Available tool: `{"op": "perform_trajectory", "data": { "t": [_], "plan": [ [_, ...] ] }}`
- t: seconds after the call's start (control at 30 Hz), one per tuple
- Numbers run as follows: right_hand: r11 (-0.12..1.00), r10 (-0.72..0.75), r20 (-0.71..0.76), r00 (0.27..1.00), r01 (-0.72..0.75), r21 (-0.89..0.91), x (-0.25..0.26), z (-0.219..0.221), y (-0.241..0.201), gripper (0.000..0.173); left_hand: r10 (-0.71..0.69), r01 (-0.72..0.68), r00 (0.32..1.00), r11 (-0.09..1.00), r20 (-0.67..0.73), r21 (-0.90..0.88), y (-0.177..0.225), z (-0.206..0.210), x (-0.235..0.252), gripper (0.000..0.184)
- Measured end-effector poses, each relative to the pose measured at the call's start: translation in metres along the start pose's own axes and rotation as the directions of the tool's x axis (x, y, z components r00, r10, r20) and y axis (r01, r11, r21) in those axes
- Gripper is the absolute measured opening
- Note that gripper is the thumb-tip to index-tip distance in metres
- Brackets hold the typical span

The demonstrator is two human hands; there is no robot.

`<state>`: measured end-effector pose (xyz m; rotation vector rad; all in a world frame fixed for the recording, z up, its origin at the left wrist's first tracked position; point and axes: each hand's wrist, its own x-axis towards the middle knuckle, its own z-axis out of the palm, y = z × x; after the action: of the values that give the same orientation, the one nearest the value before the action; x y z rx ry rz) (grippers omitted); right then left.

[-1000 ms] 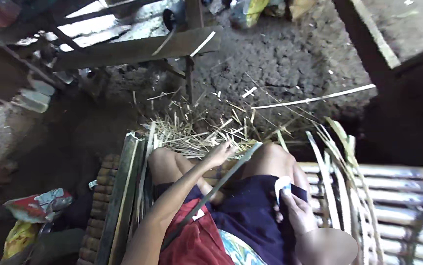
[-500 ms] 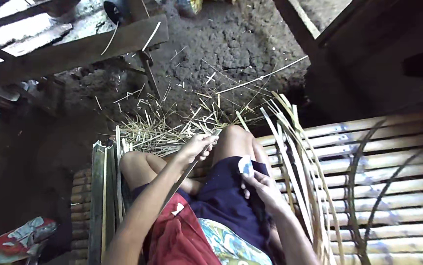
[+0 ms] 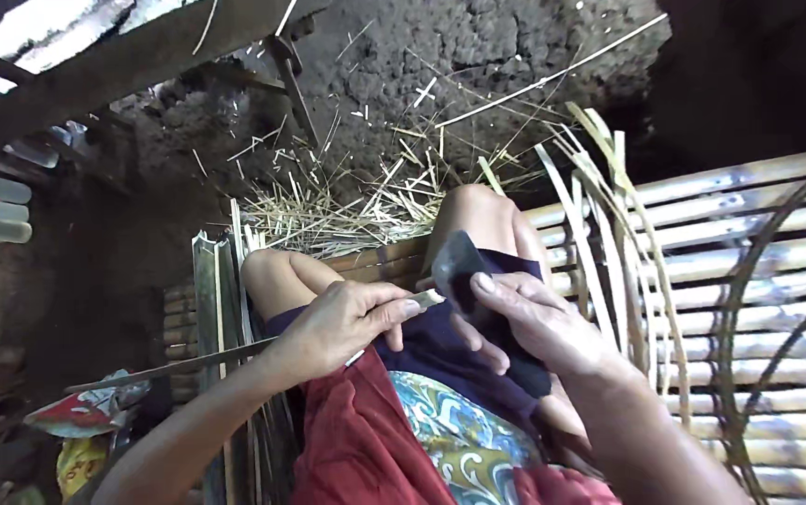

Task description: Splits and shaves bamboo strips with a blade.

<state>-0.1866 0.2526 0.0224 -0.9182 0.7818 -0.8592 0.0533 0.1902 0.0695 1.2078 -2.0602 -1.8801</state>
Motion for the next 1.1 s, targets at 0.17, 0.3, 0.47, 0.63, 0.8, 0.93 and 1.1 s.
{"op": "perform_trajectory", "data": {
  "t": [0.17, 0.3, 0.47, 0.63, 0.8, 0.93, 1.1],
  "plan": [
    [0.994, -0.006, 0.053, 0.999, 0.012, -0.11, -0.001, 0.002, -0.006, 0.047, -0.02, 0.021, 1.0, 0.998, -0.019, 0.056, 0.009, -0.004, -0.008, 0.016],
    [0.994, -0.044, 0.099, 0.994, 0.054, -0.1, 0.001, 0.004, -0.005, 0.045, -0.029, 0.029, 1.0, 0.998, -0.003, 0.05, 0.011, -0.009, -0.01, 0.014],
    [0.996, -0.039, 0.11, 0.993, 0.048, -0.081, 0.004, 0.008, -0.001, 0.04, -0.029, 0.03, 1.0, 0.996, -0.009, 0.089, 0.012, -0.01, -0.011, 0.015],
    [0.996, -0.032, 0.082, 0.996, 0.038, -0.078, 0.006, 0.009, 0.0, 0.037, -0.036, 0.041, 0.998, 0.992, -0.047, 0.118, 0.015, -0.007, -0.011, 0.016],
    [0.99, -0.036, 0.094, 0.995, 0.048, -0.131, 0.004, 0.01, -0.005, 0.036, -0.033, 0.037, 0.998, 0.995, -0.052, 0.094, 0.017, -0.008, -0.015, 0.015],
    [0.977, -0.064, 0.098, 0.993, 0.083, -0.197, 0.003, 0.013, -0.011, 0.036, -0.02, 0.024, 0.998, 0.998, -0.063, 0.065, 0.019, -0.007, -0.02, 0.013],
    [0.913, -0.124, 0.072, 0.99, 0.142, -0.382, 0.002, 0.019, -0.015, 0.034, 0.03, -0.018, 0.991, 0.996, -0.134, 0.089, 0.021, -0.002, -0.027, 0.012]
  ]
}}
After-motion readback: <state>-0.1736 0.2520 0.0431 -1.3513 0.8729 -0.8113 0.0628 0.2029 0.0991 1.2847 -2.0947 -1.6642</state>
